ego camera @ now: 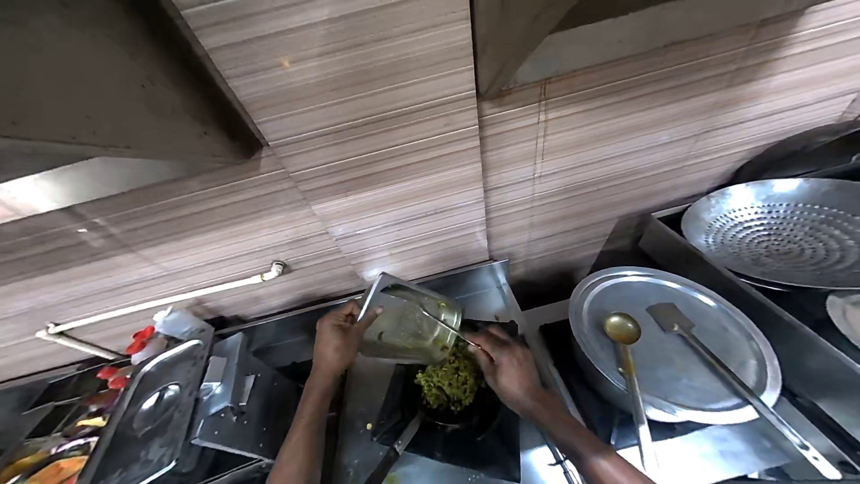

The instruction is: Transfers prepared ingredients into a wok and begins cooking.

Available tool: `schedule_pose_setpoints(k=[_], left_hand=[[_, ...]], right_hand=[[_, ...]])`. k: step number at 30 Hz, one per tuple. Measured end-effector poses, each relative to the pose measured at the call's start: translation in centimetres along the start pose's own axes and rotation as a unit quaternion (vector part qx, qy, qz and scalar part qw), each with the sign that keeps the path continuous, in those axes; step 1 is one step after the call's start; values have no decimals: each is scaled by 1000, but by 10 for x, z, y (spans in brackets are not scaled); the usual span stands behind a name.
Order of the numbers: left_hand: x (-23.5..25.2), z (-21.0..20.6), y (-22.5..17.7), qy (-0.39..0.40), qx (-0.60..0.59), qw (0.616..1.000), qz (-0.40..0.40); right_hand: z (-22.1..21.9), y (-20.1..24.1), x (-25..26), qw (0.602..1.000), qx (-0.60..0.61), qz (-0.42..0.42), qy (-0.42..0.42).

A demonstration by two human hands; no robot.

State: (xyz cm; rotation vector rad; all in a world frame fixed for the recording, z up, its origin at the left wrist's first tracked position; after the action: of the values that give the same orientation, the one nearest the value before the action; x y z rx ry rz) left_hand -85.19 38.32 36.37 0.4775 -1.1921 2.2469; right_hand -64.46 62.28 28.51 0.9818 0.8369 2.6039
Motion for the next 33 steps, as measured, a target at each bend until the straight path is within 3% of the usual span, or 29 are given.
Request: schedule_pose_setpoints(k=[2,6,8,13,15,17,20,25,29,33], left_hand=[[0,1,8,-5,-43,999,8],[-3,9,14,-5,-41,999,17],[-4,15,14,-1,-17,1000,24],[-7,25,6,-9,22,1000,12],[-9,26,-2,-16,66,998,-13],[-15,24,-9,-23,103,994,-39],[-21,19,-21,-27,131,989,-59],[-26,19,-41,-31,144,986,-76],[-33,18,-50,-32,135,987,-81],[-34,17,-54,-33,150,984,-94]], right_hand=[[-11,11,0,999,-19,44,-1],[-23,17,-23,975,-59,215,-21],[-25,1,-36,967,-94,237,13],[-34,-55,-51,945,-207,189,170],[-30,-65,-55,941,-214,176,195],[-20,-62,-54,952,-196,144,186],[-11,-55,-45,970,-188,135,69],[-11,-44,-30,963,-243,117,-4],[-23,-46,-34,960,-264,30,88],[-35,-43,-52,960,-243,55,128]])
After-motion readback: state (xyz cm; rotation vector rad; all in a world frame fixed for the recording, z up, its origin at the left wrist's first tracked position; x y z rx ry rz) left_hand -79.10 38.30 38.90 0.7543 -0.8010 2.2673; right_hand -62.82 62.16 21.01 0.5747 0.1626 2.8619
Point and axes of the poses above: each hand's wrist, its own x-axis towards the middle knuckle, its own z-axis out of the back of the hand, y = z × x, the point moved 7 cm from there along x, towards the middle knuckle, and after that the axes turned 10 degrees about -y, right-handed, at the moved point
